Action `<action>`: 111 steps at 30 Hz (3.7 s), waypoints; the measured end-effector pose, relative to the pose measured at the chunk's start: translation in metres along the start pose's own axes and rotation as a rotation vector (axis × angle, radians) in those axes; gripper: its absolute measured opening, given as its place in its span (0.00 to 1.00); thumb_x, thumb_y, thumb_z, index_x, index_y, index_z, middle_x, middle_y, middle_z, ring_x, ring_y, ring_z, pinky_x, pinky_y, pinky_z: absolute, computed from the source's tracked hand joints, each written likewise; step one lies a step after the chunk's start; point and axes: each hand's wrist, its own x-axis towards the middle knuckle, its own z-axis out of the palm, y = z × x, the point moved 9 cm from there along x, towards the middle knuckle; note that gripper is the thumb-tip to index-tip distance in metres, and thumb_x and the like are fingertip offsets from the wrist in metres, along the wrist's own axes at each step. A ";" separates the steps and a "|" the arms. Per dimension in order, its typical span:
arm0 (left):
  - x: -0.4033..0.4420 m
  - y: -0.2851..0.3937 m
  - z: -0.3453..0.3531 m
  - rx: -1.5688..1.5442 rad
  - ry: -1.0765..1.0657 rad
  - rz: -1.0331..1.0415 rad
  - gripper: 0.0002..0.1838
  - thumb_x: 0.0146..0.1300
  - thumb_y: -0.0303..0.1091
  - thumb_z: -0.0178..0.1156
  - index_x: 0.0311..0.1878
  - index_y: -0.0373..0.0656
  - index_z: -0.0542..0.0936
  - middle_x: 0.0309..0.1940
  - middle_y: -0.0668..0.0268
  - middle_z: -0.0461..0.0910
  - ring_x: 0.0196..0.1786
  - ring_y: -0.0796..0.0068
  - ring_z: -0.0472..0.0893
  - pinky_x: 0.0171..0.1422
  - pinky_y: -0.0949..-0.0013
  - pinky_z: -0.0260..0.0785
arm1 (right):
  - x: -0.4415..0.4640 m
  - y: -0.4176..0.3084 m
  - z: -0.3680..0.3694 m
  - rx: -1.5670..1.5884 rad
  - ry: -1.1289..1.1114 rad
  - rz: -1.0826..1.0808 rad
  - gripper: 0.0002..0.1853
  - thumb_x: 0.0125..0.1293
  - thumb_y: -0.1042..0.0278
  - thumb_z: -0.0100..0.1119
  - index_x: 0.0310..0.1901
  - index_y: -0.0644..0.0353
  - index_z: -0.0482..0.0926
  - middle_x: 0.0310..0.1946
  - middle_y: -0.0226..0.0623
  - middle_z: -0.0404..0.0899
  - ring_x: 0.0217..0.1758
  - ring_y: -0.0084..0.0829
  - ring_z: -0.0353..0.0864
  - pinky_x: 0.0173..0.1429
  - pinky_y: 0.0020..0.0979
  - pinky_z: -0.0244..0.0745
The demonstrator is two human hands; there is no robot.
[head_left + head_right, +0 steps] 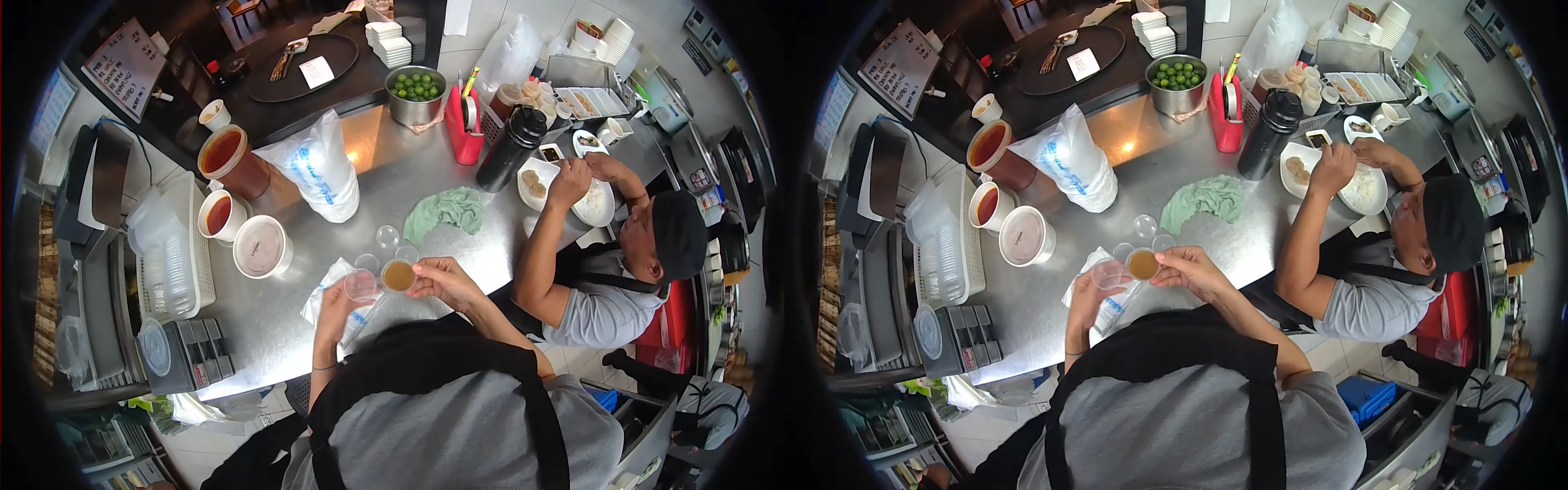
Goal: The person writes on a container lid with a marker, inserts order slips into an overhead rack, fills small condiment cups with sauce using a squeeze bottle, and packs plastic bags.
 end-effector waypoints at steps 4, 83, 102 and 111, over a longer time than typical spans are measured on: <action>-0.003 -0.002 0.042 -0.438 -0.097 -0.092 0.23 0.72 0.46 0.45 0.48 0.30 0.75 0.41 0.56 0.80 0.44 0.67 0.82 0.47 0.65 0.76 | -0.002 0.001 0.007 -0.082 0.035 -0.010 0.12 0.66 0.63 0.57 0.38 0.66 0.78 0.31 0.39 0.81 0.32 0.30 0.84 0.40 0.27 0.81; -0.008 0.041 -0.040 -0.258 0.463 0.128 0.20 0.64 0.29 0.53 0.60 0.38 0.68 0.45 0.60 0.75 0.38 0.56 0.84 0.35 0.66 0.79 | 0.166 -0.485 -0.474 -1.832 0.933 0.126 0.25 0.46 0.61 0.66 0.45 0.69 0.78 0.44 0.55 0.79 0.50 0.46 0.80 0.53 0.40 0.74; -0.020 0.067 -0.017 -0.440 0.178 0.229 0.21 0.65 0.26 0.49 0.61 0.35 0.66 0.48 0.58 0.71 0.39 0.55 0.83 0.40 0.64 0.80 | -0.040 -0.616 -0.188 -1.187 0.985 -1.205 0.39 0.49 0.51 0.68 0.59 0.65 0.67 0.53 0.51 0.73 0.55 0.41 0.74 0.57 0.38 0.69; -0.043 0.078 0.000 -0.393 0.107 0.279 0.22 0.66 0.30 0.49 0.63 0.36 0.65 0.49 0.57 0.72 0.39 0.57 0.82 0.40 0.65 0.80 | -0.142 -0.510 0.090 -1.073 0.582 -1.957 0.35 0.59 0.66 0.57 0.67 0.56 0.55 0.64 0.43 0.62 0.64 0.39 0.66 0.65 0.35 0.61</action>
